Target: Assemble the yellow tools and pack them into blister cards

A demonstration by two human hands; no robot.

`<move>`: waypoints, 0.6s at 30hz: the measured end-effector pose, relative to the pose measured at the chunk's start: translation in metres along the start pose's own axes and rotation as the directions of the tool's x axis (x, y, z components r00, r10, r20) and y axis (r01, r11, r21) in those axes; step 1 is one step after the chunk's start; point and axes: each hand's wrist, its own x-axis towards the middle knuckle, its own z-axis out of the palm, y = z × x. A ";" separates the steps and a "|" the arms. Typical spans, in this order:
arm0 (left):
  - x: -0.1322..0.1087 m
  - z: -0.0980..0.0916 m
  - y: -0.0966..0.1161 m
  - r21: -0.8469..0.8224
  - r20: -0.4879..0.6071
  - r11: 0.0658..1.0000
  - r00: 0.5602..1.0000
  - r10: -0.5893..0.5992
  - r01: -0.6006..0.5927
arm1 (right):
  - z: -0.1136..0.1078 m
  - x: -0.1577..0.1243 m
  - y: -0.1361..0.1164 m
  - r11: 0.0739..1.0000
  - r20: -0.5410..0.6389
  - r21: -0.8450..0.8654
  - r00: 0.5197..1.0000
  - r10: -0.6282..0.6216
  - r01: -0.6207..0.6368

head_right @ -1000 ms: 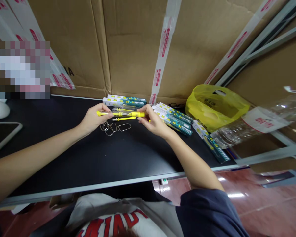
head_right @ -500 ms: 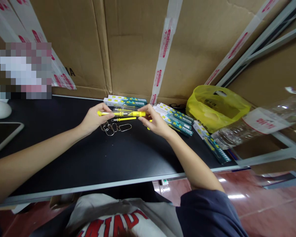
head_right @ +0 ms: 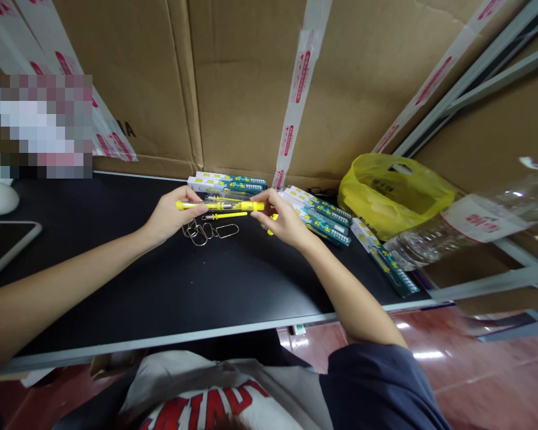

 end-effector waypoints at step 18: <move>0.000 -0.001 -0.002 -0.007 0.006 1.000 1.000 -0.017 0.017 | -0.002 0.000 -0.004 0.999 0.053 -0.035 0.998 -0.035 0.037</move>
